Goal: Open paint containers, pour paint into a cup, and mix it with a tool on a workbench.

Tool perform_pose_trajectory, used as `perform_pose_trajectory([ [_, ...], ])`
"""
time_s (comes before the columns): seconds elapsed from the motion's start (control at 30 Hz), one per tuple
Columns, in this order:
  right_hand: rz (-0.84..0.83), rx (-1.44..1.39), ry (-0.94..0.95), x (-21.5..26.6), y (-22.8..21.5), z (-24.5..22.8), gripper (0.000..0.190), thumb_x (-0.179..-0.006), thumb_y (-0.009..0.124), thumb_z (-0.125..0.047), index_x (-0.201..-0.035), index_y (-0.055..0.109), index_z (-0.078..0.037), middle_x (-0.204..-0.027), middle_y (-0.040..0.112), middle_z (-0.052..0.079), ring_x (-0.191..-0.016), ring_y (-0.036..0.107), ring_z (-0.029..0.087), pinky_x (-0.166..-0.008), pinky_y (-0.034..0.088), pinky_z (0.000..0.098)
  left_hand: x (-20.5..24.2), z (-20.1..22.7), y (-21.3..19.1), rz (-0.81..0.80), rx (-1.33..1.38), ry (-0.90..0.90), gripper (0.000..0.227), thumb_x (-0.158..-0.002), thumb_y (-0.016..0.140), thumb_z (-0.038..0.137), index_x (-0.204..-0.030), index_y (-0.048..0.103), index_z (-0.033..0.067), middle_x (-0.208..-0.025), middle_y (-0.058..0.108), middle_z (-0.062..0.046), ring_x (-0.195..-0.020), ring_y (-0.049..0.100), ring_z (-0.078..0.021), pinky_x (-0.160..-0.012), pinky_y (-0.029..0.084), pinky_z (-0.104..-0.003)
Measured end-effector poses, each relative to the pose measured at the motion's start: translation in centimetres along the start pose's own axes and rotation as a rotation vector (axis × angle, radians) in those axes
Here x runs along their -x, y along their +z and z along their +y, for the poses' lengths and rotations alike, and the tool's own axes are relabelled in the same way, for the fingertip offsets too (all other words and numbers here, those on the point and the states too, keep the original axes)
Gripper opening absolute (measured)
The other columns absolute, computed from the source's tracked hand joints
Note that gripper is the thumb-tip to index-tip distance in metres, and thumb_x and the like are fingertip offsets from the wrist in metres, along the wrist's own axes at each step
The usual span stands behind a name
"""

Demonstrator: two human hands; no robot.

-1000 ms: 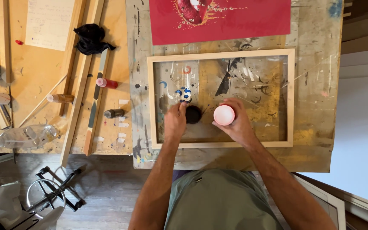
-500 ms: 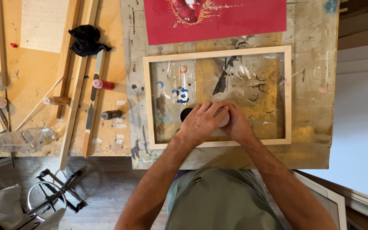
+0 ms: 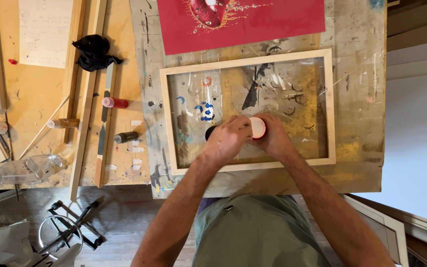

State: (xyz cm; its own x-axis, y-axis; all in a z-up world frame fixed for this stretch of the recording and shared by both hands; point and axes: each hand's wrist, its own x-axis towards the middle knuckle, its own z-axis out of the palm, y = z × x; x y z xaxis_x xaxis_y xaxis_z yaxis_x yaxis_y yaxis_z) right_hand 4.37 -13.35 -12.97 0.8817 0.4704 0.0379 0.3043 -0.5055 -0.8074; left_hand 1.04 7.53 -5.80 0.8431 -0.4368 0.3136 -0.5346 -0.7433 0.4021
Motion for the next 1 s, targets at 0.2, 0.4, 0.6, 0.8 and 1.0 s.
perform_pose_trajectory([
  [0.2,-0.028,0.015,0.050,0.3,0.0,1.2,0.080,-0.054,0.101,-0.037,-0.126,0.067,-0.022,-0.123,0.066,0.003,-0.117,0.061,0.031,-0.104,0.046,0.0422,-2.7,0.2,-4.8,-0.069,0.472,-0.356,0.006,-0.085,0.082,0.007,-0.085,0.076,0.0083,-0.092,0.067,-0.005,-0.082,0.072,-0.0185,-0.071,0.061,-0.024],
  [0.4,-0.079,-0.009,0.059,0.0,-0.8,1.2,0.080,-0.055,0.100,-0.041,-0.125,0.067,-0.019,-0.123,0.067,0.007,-0.119,0.062,0.034,-0.109,0.044,0.0463,-1.2,-2.0,-5.4,0.143,0.997,-0.924,0.010,-0.078,0.087,0.005,-0.084,0.079,0.0052,-0.089,0.073,-0.010,-0.075,0.069,-0.0151,-0.068,0.059,-0.028],
  [0.6,-0.039,-0.039,-0.094,0.1,-1.6,-0.1,0.075,-0.062,0.097,-0.025,-0.129,0.065,-0.018,-0.130,0.066,0.006,-0.126,0.059,0.030,-0.113,0.040,0.0432,2.8,-5.2,-0.6,0.490,1.330,-1.383,0.021,-0.081,0.085,0.001,-0.096,0.074,-0.0091,-0.082,0.069,-0.019,-0.070,0.077,-0.0271,-0.069,0.069,-0.035],
  [0.8,0.018,-0.057,-0.109,-0.8,-2.5,-2.0,0.075,-0.062,0.098,-0.022,-0.130,0.065,-0.019,-0.131,0.064,0.005,-0.121,0.060,0.031,-0.109,0.043,0.0444,4.2,-5.9,0.0,0.475,1.268,-1.450,0.025,-0.084,0.083,0.005,-0.101,0.073,-0.0110,-0.083,0.071,-0.022,-0.070,0.077,-0.0276,-0.067,0.069,-0.037],
  [1.0,0.034,-0.053,-0.144,-1.0,-2.4,-2.0,0.074,-0.061,0.097,-0.021,-0.127,0.065,-0.017,-0.130,0.065,0.007,-0.120,0.062,0.033,-0.107,0.045,0.0445,3.7,-5.6,-1.1,0.459,1.017,-1.386,0.026,-0.080,0.085,0.003,-0.101,0.075,-0.0078,-0.079,0.072,-0.022,-0.058,0.074,-0.0250,-0.053,0.067,-0.033],
])
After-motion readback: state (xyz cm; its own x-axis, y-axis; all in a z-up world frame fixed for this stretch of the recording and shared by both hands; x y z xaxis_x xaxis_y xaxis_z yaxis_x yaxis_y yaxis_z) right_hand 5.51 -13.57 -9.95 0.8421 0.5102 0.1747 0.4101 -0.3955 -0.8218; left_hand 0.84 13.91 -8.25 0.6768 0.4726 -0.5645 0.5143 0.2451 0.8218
